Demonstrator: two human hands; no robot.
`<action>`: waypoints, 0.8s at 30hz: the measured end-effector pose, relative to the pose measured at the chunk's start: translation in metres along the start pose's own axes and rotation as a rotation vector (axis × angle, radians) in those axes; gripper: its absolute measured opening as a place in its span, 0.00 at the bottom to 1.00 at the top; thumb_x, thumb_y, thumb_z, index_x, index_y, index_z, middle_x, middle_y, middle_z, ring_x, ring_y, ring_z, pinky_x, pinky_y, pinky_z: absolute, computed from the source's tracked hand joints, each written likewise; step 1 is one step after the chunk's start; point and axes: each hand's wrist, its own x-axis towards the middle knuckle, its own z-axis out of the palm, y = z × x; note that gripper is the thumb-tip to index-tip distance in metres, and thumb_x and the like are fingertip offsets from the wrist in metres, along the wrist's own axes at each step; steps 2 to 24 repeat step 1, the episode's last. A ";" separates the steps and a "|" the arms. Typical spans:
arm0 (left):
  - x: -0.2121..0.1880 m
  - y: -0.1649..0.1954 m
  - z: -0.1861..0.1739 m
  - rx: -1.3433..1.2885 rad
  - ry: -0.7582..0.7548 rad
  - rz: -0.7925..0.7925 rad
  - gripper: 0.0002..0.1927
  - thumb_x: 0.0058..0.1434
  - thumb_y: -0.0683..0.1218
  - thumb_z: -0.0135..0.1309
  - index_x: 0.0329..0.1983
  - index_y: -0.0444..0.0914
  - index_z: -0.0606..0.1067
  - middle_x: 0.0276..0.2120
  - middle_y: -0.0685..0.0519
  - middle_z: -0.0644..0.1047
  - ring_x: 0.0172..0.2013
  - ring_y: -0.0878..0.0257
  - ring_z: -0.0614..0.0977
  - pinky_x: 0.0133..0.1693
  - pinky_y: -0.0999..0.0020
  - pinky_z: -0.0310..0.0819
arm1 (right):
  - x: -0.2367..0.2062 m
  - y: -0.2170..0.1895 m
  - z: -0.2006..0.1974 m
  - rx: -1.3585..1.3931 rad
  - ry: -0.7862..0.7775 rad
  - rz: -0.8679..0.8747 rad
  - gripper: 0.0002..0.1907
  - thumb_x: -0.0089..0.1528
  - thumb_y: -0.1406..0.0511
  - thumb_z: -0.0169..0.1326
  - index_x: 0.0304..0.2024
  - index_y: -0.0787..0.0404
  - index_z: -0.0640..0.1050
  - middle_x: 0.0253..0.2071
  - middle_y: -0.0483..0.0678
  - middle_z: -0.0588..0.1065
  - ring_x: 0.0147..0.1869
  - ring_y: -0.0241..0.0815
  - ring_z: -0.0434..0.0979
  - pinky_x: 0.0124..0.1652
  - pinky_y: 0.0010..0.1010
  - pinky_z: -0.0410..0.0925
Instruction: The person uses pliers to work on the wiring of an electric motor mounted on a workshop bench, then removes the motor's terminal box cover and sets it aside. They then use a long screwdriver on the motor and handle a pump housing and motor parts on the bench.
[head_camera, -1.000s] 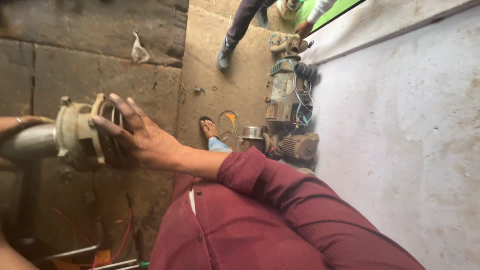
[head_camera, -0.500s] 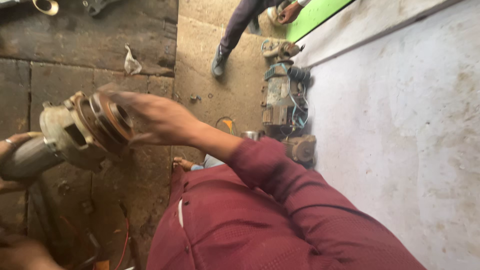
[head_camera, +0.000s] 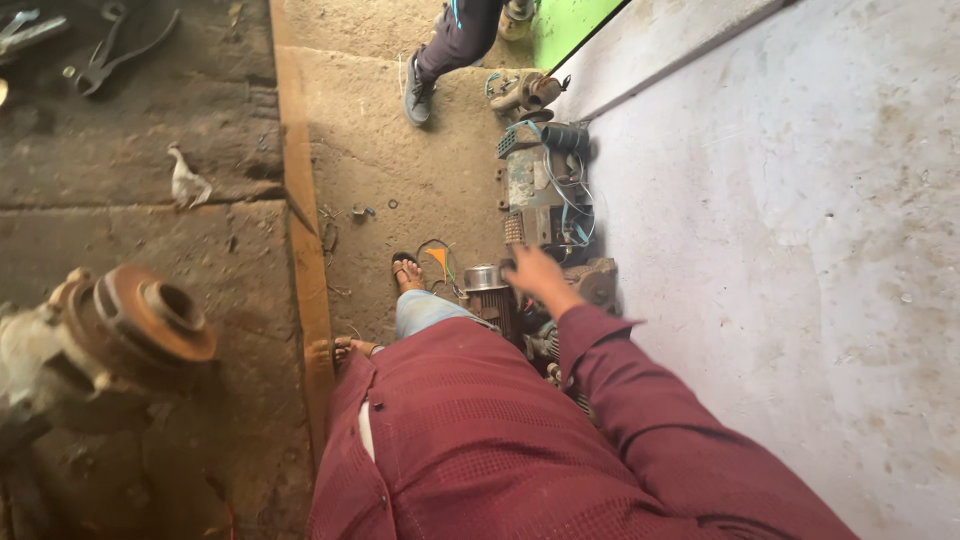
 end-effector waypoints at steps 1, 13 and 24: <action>-0.002 0.028 -0.003 -0.003 0.002 0.006 0.16 0.77 0.51 0.48 0.45 0.35 0.81 0.32 0.46 0.82 0.29 0.53 0.83 0.29 0.61 0.77 | -0.011 0.009 0.011 0.035 -0.028 0.042 0.40 0.57 0.51 0.60 0.68 0.57 0.65 0.59 0.66 0.69 0.59 0.68 0.72 0.55 0.52 0.68; -0.002 0.028 -0.003 -0.003 0.002 0.006 0.16 0.77 0.51 0.48 0.45 0.35 0.81 0.32 0.46 0.82 0.29 0.53 0.83 0.29 0.61 0.77 | -0.011 0.009 0.011 0.035 -0.028 0.042 0.40 0.57 0.51 0.60 0.68 0.57 0.65 0.59 0.66 0.69 0.59 0.68 0.72 0.55 0.52 0.68; -0.002 0.028 -0.003 -0.003 0.002 0.006 0.16 0.77 0.51 0.48 0.45 0.35 0.81 0.32 0.46 0.82 0.29 0.53 0.83 0.29 0.61 0.77 | -0.011 0.009 0.011 0.035 -0.028 0.042 0.40 0.57 0.51 0.60 0.68 0.57 0.65 0.59 0.66 0.69 0.59 0.68 0.72 0.55 0.52 0.68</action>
